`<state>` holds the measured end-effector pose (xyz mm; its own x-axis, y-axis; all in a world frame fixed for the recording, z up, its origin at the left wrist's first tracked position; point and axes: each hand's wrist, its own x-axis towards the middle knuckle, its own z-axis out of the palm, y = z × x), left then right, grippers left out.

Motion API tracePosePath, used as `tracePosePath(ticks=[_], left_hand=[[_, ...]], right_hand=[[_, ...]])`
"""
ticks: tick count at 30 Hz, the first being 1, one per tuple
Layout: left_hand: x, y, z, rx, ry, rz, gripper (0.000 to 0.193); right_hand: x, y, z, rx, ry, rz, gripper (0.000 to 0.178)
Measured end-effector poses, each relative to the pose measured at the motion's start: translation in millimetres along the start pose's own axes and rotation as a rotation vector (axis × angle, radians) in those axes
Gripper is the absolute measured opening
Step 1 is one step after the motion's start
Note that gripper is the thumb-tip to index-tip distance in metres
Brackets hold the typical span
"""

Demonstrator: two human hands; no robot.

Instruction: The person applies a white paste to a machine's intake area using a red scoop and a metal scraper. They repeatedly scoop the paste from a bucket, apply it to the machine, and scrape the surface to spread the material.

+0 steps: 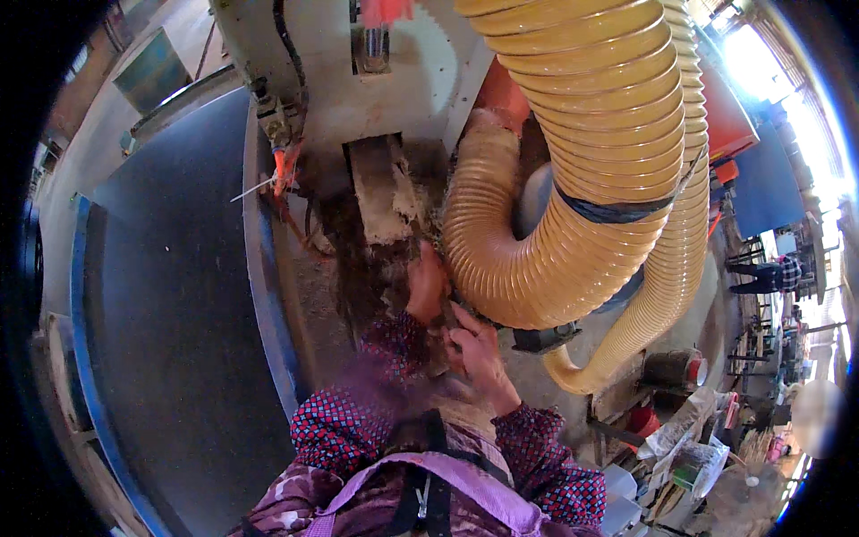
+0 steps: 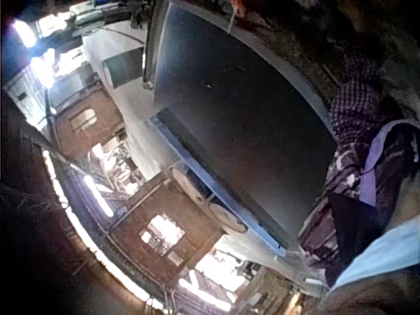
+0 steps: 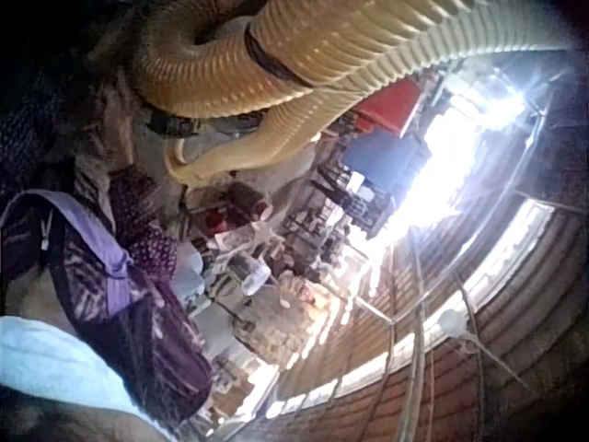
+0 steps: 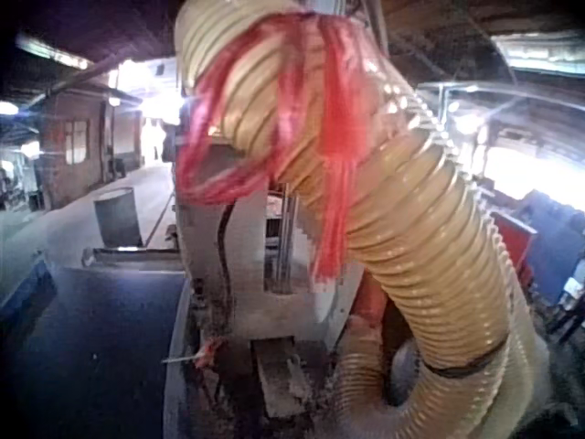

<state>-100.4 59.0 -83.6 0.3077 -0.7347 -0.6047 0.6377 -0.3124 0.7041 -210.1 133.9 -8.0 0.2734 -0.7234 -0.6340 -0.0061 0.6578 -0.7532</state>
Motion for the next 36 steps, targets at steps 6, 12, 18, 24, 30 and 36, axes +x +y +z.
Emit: tracePosePath(ticks=[6,12,18,24,30,36], left_hand=[[32,-43,-10,0.312,0.122,0.340,0.056],[45,-55,-13,0.006,0.031,0.351,0.053],[-36,-9,-7,0.024,-0.070,0.062,0.048],[-45,8,-19,-0.302,-0.258,-0.191,0.047],[-29,13,-33,-0.472,-0.422,-0.268,0.050],[-24,5,-39,-0.498,-0.394,-0.276,0.051]], right_hand=[[19,37,-30,0.182,-0.114,-0.018,0.047],[29,41,-37,0.303,-0.149,0.060,0.041],[-56,-29,-6,0.161,-0.115,0.128,0.055],[-58,-4,29,0.126,-0.060,-0.013,0.048],[-40,20,57,-0.630,0.201,-0.507,0.046],[-49,6,65,-0.904,0.208,-0.453,0.045]])
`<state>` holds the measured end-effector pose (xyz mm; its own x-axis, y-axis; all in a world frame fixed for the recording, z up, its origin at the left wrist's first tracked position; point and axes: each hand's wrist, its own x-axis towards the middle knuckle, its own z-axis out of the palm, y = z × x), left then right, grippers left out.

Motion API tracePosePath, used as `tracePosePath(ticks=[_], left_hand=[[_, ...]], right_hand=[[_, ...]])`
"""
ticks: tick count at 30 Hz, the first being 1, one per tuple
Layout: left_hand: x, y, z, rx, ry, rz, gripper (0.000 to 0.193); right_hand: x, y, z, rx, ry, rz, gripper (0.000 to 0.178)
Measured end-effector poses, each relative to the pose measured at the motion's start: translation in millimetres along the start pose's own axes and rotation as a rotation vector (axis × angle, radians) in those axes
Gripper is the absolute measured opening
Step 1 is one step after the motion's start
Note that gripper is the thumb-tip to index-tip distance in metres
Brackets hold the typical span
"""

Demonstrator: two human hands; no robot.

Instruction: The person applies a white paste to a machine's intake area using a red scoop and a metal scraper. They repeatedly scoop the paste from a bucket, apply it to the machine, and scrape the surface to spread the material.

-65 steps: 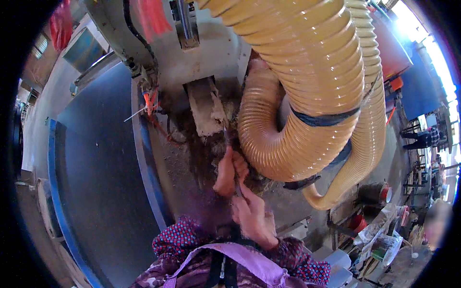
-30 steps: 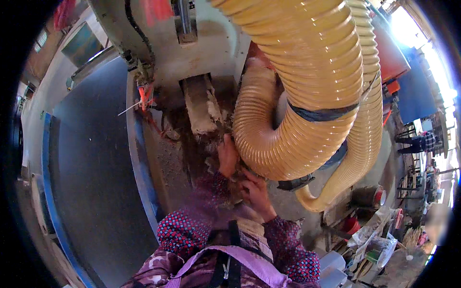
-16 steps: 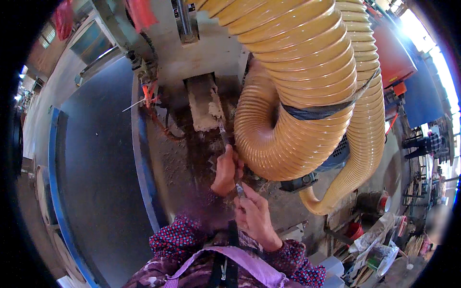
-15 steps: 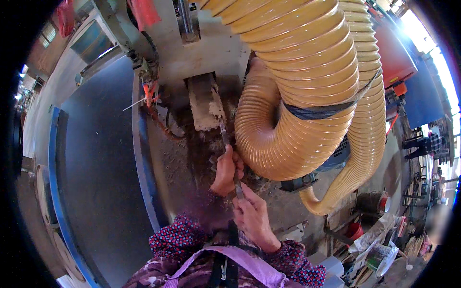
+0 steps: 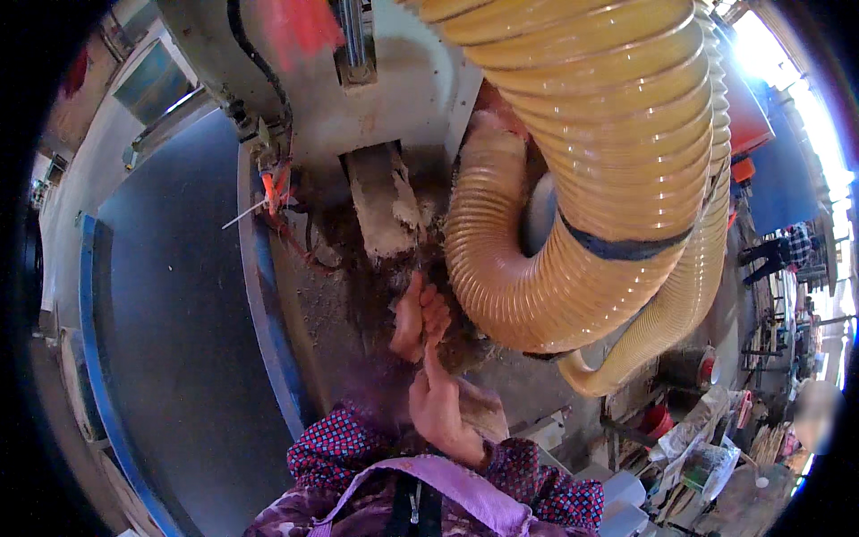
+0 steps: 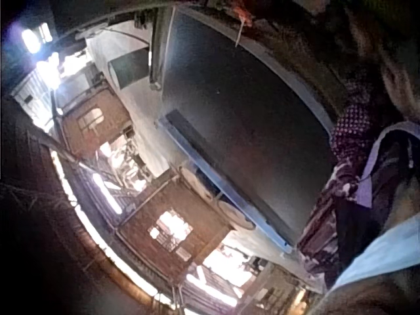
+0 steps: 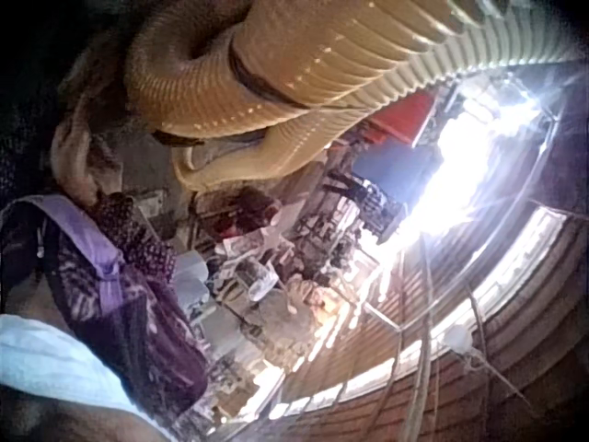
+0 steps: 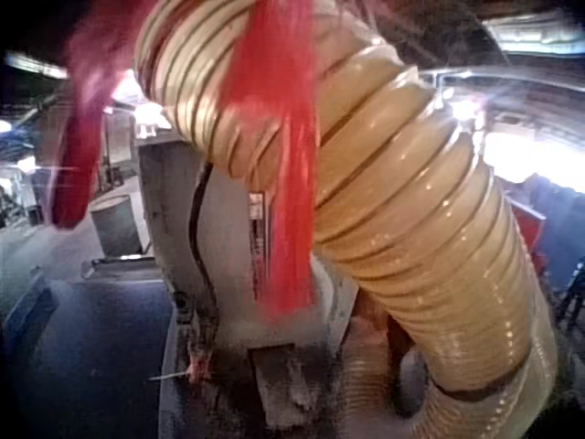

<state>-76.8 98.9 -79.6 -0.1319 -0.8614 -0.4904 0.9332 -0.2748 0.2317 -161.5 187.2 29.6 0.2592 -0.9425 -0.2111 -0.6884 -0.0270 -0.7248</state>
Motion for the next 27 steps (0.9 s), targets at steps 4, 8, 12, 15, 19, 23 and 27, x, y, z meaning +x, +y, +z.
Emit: tracePosePath(ticks=[4,8,12,15,19,23,27], left_hand=[[12,-13,-6,-0.077,-0.095,0.037,0.050],[16,-23,-7,-0.104,-0.044,0.087,0.049],[30,-29,-13,-0.120,-0.102,0.148,0.050],[31,-28,-16,-0.245,-0.159,0.129,0.051],[30,-31,-21,-0.207,-0.191,0.162,0.050],[44,-46,-38,-0.237,-0.277,0.173,0.051],[60,-44,-50,-0.327,-0.401,0.204,0.050]], right_hand=[[6,53,20,0.153,0.102,-0.189,0.046],[9,77,19,0.184,0.017,-0.136,0.049],[18,95,27,0.146,0.148,-0.404,0.054],[11,83,25,0.104,0.106,-0.337,0.060],[13,96,31,0.064,0.080,-0.390,0.068],[15,131,49,-0.046,0.066,-0.319,0.072],[23,130,50,-0.148,-0.002,-0.279,0.072]])
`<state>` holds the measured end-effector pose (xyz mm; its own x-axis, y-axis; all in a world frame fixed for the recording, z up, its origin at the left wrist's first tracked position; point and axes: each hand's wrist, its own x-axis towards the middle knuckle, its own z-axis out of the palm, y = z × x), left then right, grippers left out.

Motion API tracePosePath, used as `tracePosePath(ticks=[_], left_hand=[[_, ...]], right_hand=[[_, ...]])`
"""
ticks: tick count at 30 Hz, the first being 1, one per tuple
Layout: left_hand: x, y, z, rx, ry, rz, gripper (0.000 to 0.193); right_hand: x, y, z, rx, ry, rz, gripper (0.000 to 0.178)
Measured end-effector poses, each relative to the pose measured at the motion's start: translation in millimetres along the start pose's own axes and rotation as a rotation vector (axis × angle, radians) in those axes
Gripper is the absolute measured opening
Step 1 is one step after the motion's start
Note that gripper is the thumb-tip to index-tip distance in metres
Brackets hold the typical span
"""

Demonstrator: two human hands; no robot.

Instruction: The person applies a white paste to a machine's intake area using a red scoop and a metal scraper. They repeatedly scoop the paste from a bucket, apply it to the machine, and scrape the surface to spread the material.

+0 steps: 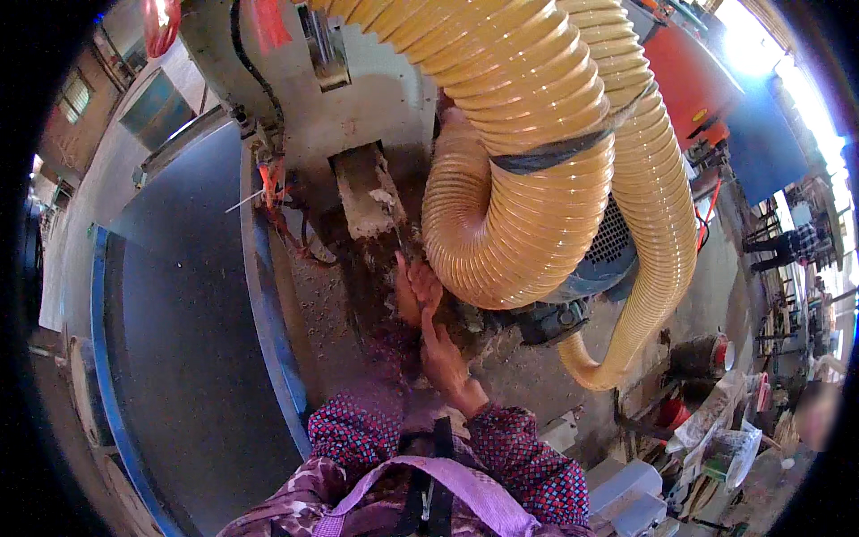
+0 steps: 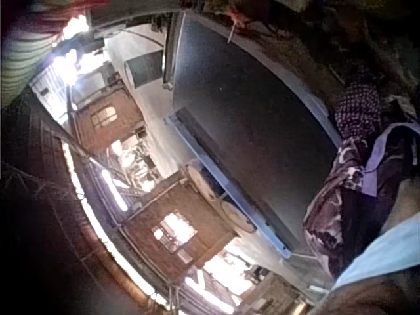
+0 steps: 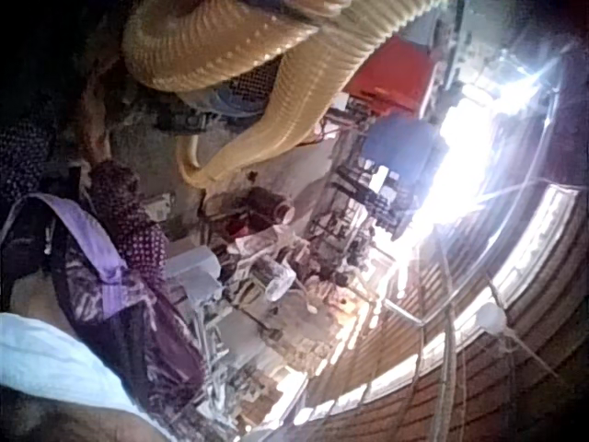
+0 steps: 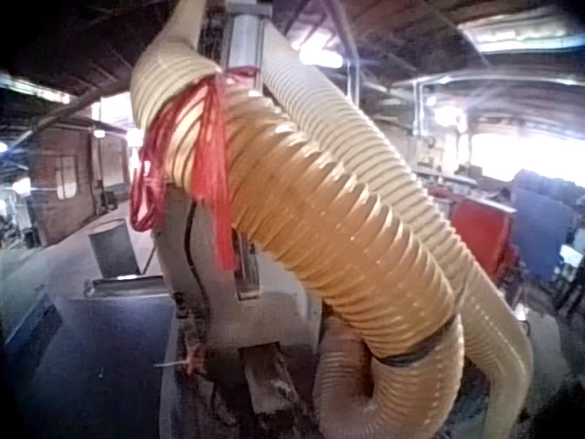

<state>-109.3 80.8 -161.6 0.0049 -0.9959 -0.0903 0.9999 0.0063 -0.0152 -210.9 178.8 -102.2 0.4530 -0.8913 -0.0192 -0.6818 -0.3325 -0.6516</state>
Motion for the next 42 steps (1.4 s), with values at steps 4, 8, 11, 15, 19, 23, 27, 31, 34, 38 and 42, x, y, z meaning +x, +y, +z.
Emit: tracePosePath(ticks=[4,8,11,15,19,23,27,31,34,38,42], left_hand=[[-3,2,18,-0.102,-0.001,-0.065,0.049],[-18,0,59,-0.027,0.258,-0.074,0.051],[-27,-1,69,0.027,0.264,-0.098,0.050],[-48,-14,93,0.238,0.451,-0.140,0.050],[-55,-13,104,0.381,0.515,-0.147,0.050],[-55,-19,100,0.623,0.557,-0.066,0.049],[-69,-28,105,0.690,0.583,-0.061,0.048],[-52,-26,99,0.718,0.558,-0.047,0.048],[-51,-20,90,0.703,0.536,-0.017,0.049],[-45,-15,86,0.716,0.573,-0.021,0.050],[-45,-20,94,0.662,0.592,-0.009,0.049]], right_hand=[[3,-31,-38,-0.155,-0.117,0.055,0.070],[-2,-46,-60,-0.077,-0.126,0.051,0.070],[-10,-48,-66,0.031,-0.051,-0.027,0.071],[-27,-55,-89,0.128,-0.031,-0.013,0.058],[-36,-69,-105,0.290,-0.103,0.198,0.045],[-45,-62,-102,0.325,-0.104,0.318,0.042],[-57,-55,-102,0.361,-0.168,0.411,0.043],[-48,-55,-102,0.367,-0.156,0.463,0.043],[-38,-59,-105,0.538,-0.199,0.512,0.044],[-33,-61,-88,0.576,-0.067,0.375,0.045],[-31,-63,-87,0.557,-0.046,0.373,0.043]])
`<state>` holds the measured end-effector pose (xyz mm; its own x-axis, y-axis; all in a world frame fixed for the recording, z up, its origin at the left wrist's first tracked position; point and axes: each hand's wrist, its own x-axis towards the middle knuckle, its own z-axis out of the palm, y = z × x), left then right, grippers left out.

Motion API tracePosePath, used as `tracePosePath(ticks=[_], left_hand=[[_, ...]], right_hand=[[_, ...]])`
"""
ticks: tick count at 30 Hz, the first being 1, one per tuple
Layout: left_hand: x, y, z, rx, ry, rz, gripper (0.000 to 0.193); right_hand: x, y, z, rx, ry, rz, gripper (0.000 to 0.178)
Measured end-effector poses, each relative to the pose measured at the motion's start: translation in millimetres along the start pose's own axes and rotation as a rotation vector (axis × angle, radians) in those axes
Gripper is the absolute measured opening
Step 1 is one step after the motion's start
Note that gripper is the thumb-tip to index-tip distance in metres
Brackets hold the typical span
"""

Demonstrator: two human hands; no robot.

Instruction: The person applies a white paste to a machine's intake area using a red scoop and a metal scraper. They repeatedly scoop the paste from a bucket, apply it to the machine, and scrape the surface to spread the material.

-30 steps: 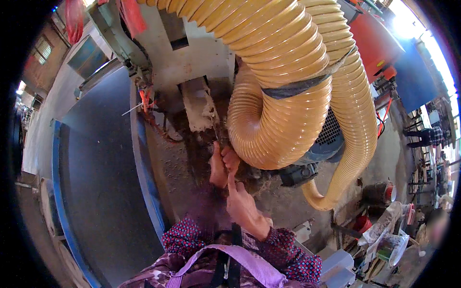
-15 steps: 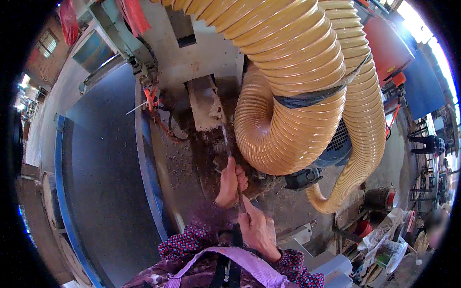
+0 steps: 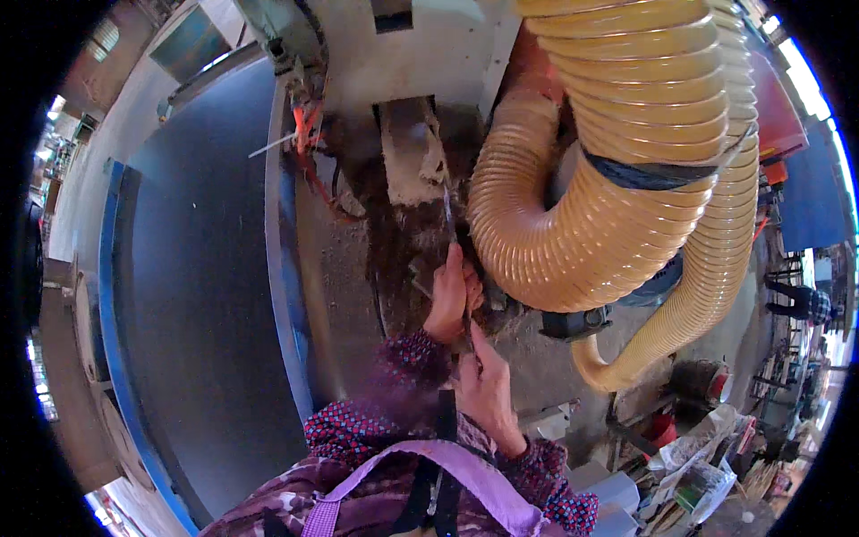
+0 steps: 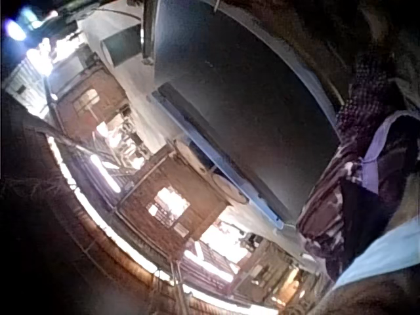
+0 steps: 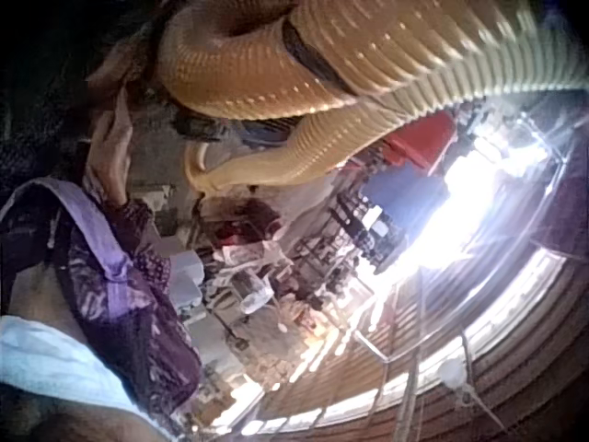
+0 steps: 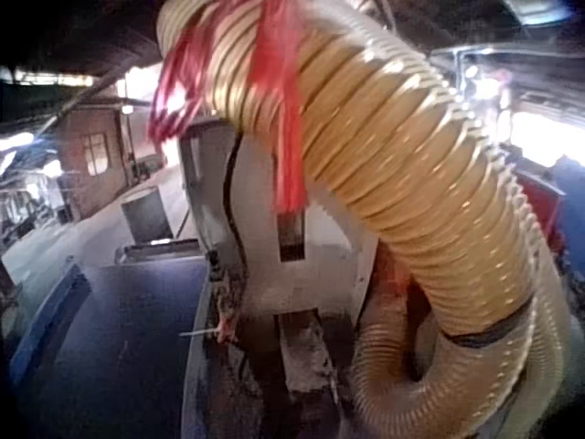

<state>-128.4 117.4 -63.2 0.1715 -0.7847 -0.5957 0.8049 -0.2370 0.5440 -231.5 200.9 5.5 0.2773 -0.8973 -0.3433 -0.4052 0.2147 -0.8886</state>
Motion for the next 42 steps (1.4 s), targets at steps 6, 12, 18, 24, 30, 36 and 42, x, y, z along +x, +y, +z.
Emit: tracePosePath(ticks=[6,12,18,24,30,36,42], left_hand=[[16,2,1,-0.074,0.047,-0.025,0.052],[60,14,-12,0.126,0.025,0.075,0.054],[39,19,-24,-0.381,-0.174,-0.050,0.049],[-20,0,5,-0.216,-0.041,-0.010,0.050],[-8,-5,11,-0.011,-0.034,0.052,0.051],[8,4,5,0.056,-0.002,0.015,0.051],[43,5,-19,0.148,-0.022,0.032,0.049]], right_hand=[[13,-6,-4,-0.031,-0.021,0.076,0.043],[57,-1,9,-0.168,0.020,-0.238,0.043],[42,-8,33,-0.524,-0.067,-0.408,0.080],[-7,-9,-17,-0.355,-0.121,-0.145,0.053],[-2,-2,-26,-0.124,-0.063,0.005,0.044],[8,5,-12,-0.087,-0.041,0.022,0.043],[20,4,20,-0.277,0.065,-0.111,0.044]])
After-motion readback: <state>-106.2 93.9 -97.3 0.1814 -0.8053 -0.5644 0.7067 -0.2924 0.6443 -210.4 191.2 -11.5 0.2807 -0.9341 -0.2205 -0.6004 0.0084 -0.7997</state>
